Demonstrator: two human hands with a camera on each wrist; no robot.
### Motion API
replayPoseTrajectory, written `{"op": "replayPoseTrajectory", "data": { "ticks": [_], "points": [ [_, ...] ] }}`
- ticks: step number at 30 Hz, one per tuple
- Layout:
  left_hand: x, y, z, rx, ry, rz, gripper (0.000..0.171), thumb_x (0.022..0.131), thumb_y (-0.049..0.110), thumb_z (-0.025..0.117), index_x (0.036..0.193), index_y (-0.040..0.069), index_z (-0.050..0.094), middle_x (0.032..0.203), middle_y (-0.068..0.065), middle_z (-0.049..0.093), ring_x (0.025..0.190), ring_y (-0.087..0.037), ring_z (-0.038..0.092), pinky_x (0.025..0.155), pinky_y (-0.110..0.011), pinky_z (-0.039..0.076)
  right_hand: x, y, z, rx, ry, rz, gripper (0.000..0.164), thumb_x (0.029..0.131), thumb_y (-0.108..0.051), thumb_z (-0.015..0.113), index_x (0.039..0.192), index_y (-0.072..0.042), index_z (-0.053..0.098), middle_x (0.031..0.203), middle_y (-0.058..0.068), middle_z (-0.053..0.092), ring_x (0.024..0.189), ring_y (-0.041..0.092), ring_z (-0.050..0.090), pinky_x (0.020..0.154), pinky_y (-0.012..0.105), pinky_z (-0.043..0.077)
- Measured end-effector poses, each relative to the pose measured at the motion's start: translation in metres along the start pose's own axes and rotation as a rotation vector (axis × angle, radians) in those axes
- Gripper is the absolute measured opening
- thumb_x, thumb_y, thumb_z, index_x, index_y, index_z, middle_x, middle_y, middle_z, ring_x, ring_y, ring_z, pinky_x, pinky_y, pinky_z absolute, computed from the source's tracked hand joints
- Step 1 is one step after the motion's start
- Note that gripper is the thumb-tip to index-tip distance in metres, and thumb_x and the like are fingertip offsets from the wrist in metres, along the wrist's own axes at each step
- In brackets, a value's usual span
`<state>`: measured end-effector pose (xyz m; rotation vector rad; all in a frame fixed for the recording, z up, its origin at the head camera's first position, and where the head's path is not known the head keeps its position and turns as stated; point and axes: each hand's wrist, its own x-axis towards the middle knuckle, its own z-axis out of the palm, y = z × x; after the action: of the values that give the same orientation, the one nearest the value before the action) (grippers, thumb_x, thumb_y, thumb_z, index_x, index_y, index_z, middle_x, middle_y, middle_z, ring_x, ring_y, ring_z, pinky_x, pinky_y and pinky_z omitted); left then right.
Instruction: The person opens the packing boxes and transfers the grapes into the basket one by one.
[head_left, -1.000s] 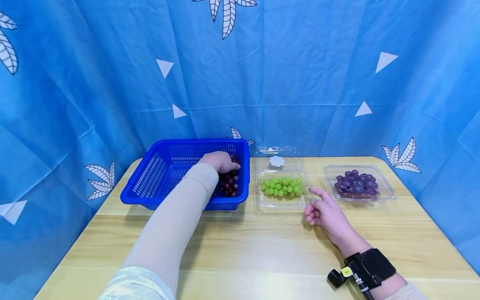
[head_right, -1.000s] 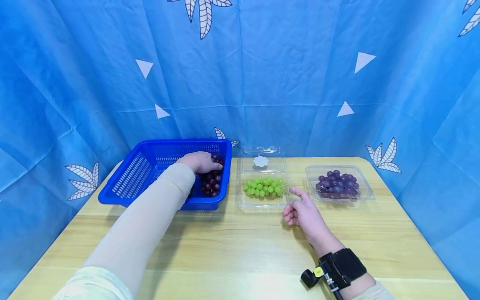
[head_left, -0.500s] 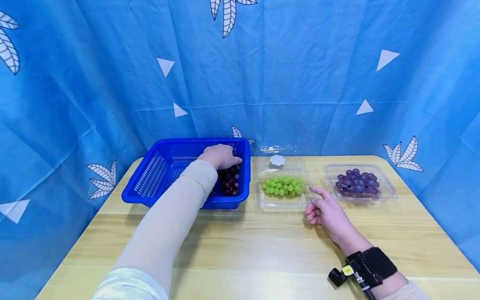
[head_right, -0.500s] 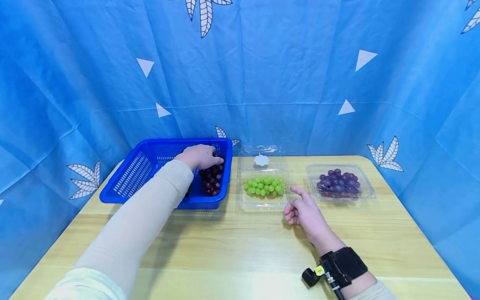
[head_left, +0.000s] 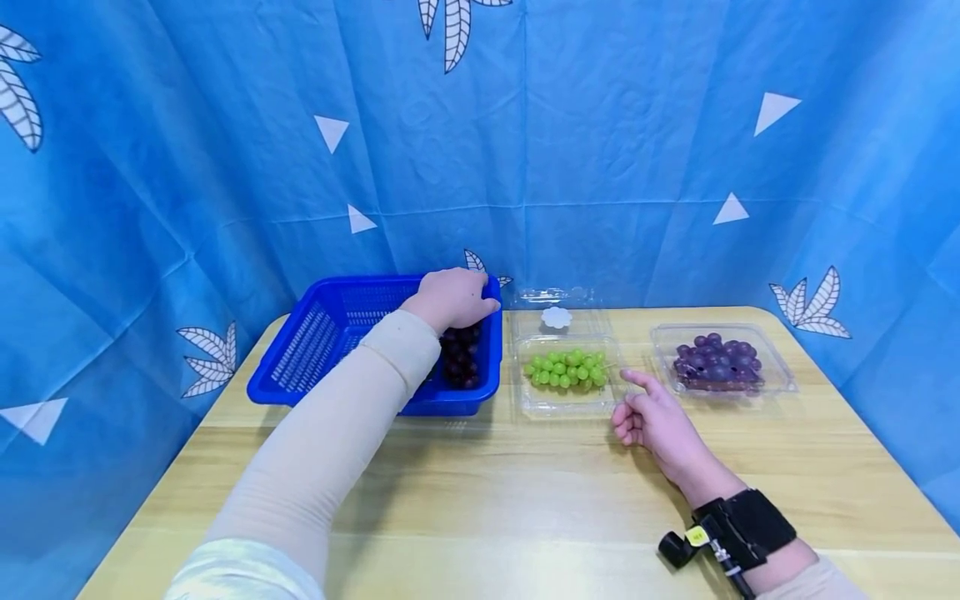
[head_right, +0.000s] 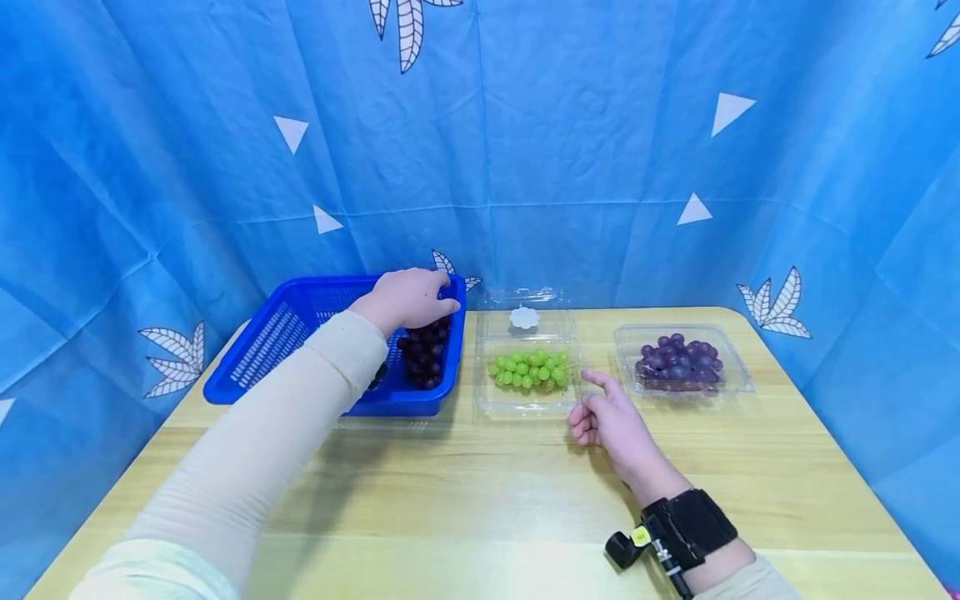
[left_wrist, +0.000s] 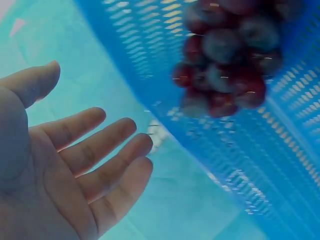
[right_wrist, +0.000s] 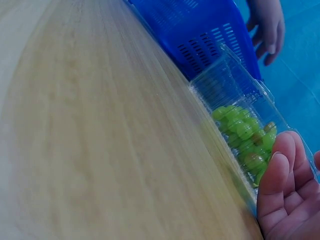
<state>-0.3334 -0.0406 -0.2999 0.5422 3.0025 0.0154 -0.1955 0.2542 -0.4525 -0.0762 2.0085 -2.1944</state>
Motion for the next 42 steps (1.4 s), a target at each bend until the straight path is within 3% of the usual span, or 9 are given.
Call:
{"op": "replayPoseTrajectory", "data": {
  "ticks": [5, 11, 20, 31, 36, 42],
  "points": [
    [-0.01, 0.019, -0.015, 0.045, 0.079, 0.112, 0.052, 0.092, 0.052, 0.047, 0.134, 0.02, 0.049, 0.129, 0.0, 0.054, 0.118, -0.021, 0.049, 0.094, -0.049, 0.041, 0.001, -0.003, 0.0, -0.004, 0.002, 0.003, 0.051, 0.1, -0.012, 0.029, 0.148, -0.005, 0.012, 0.079, 0.009, 0.058, 0.063, 0.017, 0.057, 0.056, 0.031, 0.051],
    [-0.02, 0.045, -0.018, 0.102, 0.175, 0.253, 0.045, 0.093, 0.048, 0.046, 0.131, 0.022, 0.051, 0.124, 0.004, 0.055, 0.109, -0.018, 0.054, 0.085, -0.041, 0.047, 0.0, -0.003, 0.002, 0.003, 0.002, 0.011, 0.051, 0.1, -0.011, 0.029, 0.148, -0.006, 0.012, 0.079, 0.009, 0.058, 0.063, 0.017, 0.057, 0.056, 0.031, 0.051],
    [-0.034, 0.089, -0.012, 0.114, 0.128, 0.394, 0.043, 0.094, 0.047, 0.047, 0.129, 0.024, 0.052, 0.119, 0.006, 0.057, 0.102, -0.013, 0.057, 0.077, -0.035, 0.049, 0.0, -0.003, 0.001, 0.007, 0.006, 0.012, 0.051, 0.1, -0.011, 0.029, 0.148, -0.006, 0.013, 0.078, 0.008, 0.058, 0.062, 0.017, 0.057, 0.055, 0.03, 0.05],
    [-0.021, 0.119, -0.004, 0.114, 0.031, 0.417, 0.046, 0.094, 0.051, 0.044, 0.131, 0.025, 0.052, 0.118, 0.008, 0.061, 0.099, -0.01, 0.059, 0.074, -0.033, 0.051, 0.0, -0.005, 0.001, 0.004, 0.001, 0.015, 0.05, 0.101, -0.011, 0.028, 0.148, -0.005, 0.012, 0.078, 0.008, 0.058, 0.062, 0.017, 0.058, 0.055, 0.031, 0.051],
    [-0.01, 0.127, 0.012, 0.131, -0.022, 0.386, 0.045, 0.094, 0.049, 0.044, 0.131, 0.024, 0.052, 0.12, 0.007, 0.06, 0.106, -0.012, 0.057, 0.084, -0.036, 0.048, 0.0, -0.005, 0.002, -0.004, 0.001, 0.014, 0.051, 0.1, -0.011, 0.029, 0.148, -0.005, 0.012, 0.079, 0.009, 0.059, 0.063, 0.017, 0.058, 0.056, 0.031, 0.051],
    [-0.002, 0.135, 0.036, 0.151, -0.049, 0.36, 0.042, 0.093, 0.047, 0.049, 0.126, 0.021, 0.056, 0.112, 0.005, 0.063, 0.095, -0.012, 0.058, 0.087, -0.036, 0.045, -0.001, -0.005, 0.002, -0.002, 0.004, 0.015, 0.05, 0.1, -0.01, 0.029, 0.148, -0.006, 0.014, 0.078, 0.009, 0.059, 0.063, 0.017, 0.058, 0.056, 0.031, 0.051]
  ]
}}
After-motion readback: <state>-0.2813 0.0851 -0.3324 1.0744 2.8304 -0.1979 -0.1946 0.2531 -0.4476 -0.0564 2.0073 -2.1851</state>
